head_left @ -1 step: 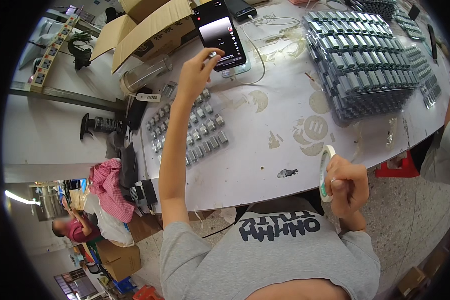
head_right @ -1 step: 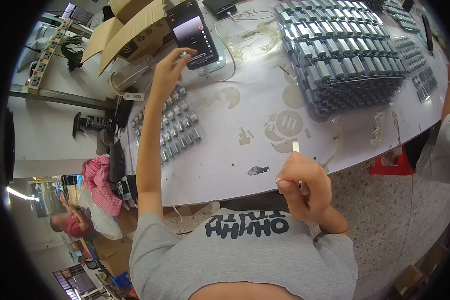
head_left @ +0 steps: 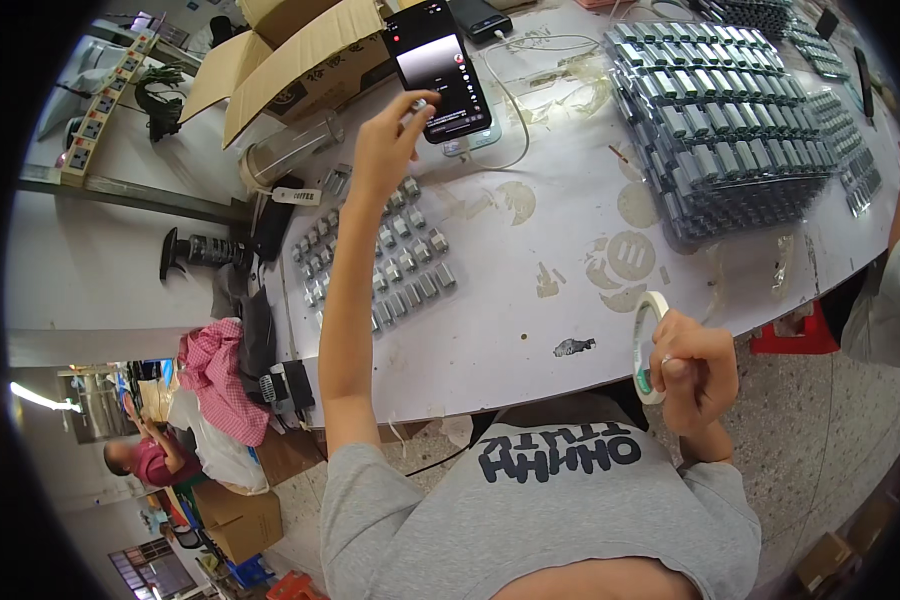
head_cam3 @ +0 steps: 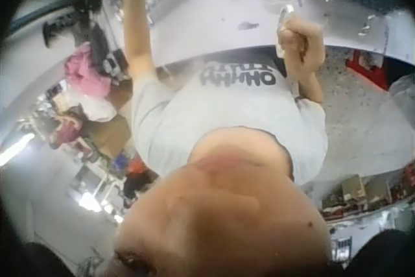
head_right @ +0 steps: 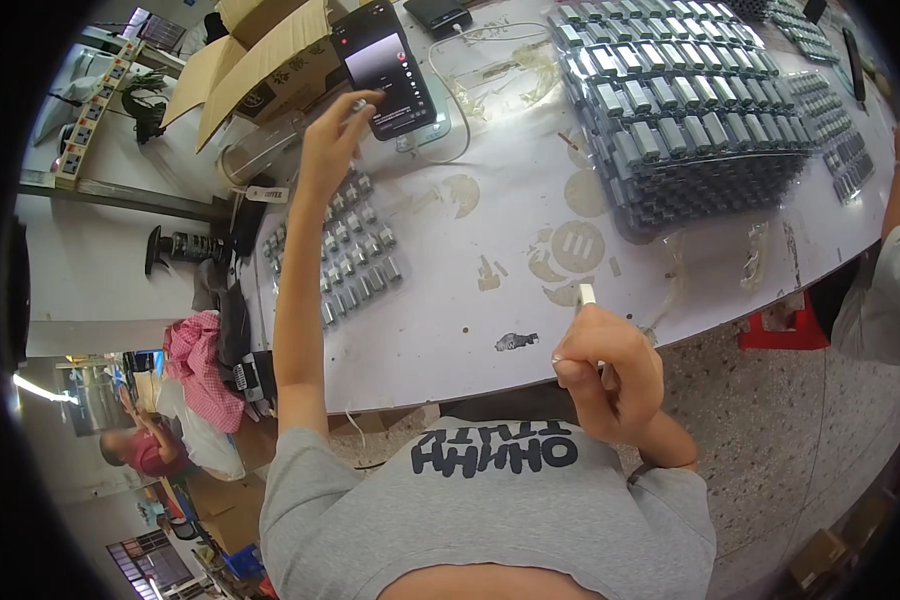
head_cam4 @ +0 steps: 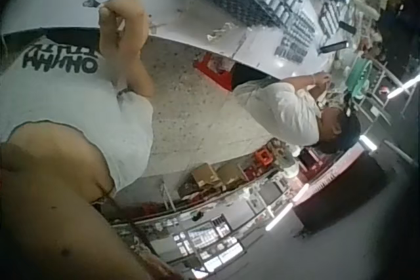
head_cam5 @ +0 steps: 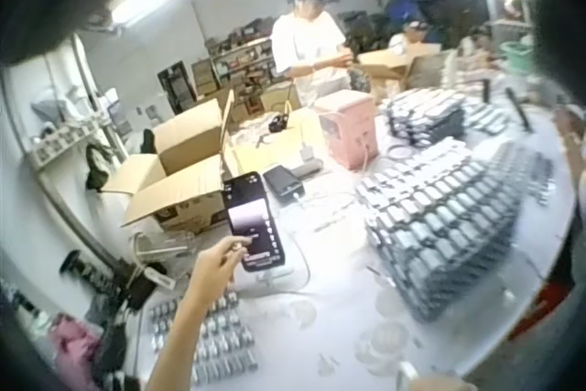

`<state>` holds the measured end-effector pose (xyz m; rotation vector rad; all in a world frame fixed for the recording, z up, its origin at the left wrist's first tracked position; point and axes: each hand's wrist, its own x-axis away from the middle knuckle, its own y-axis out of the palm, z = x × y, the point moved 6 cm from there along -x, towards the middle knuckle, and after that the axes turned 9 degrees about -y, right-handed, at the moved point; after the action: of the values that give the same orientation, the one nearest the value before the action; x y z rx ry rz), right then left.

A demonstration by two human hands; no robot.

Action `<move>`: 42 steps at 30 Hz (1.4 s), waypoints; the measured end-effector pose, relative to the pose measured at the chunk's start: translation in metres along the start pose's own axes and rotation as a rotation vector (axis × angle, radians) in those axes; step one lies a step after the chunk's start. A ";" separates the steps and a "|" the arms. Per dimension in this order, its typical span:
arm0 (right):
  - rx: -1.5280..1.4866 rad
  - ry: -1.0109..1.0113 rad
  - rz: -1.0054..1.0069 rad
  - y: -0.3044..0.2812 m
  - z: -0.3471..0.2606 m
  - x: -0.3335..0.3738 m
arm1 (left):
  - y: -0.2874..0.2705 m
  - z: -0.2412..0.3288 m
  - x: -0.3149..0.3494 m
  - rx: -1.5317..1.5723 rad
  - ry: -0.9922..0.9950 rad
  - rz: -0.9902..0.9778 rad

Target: The person repeatedly picks up small silver cylindrical components from a table and wraps them with a strip of white tape. The person handles the components one at a time, rotating them to apply the tape, and places the finished items back on the table.

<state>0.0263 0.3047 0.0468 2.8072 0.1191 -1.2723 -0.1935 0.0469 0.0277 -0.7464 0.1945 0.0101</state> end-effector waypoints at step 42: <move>-0.137 0.384 0.117 0.077 0.002 0.018 | -0.106 -0.082 0.279 -0.222 -0.354 0.441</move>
<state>0.0441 0.2284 0.0340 2.8515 0.0548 -0.6638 0.0749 -0.1027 -0.0095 -0.8969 0.0156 0.5867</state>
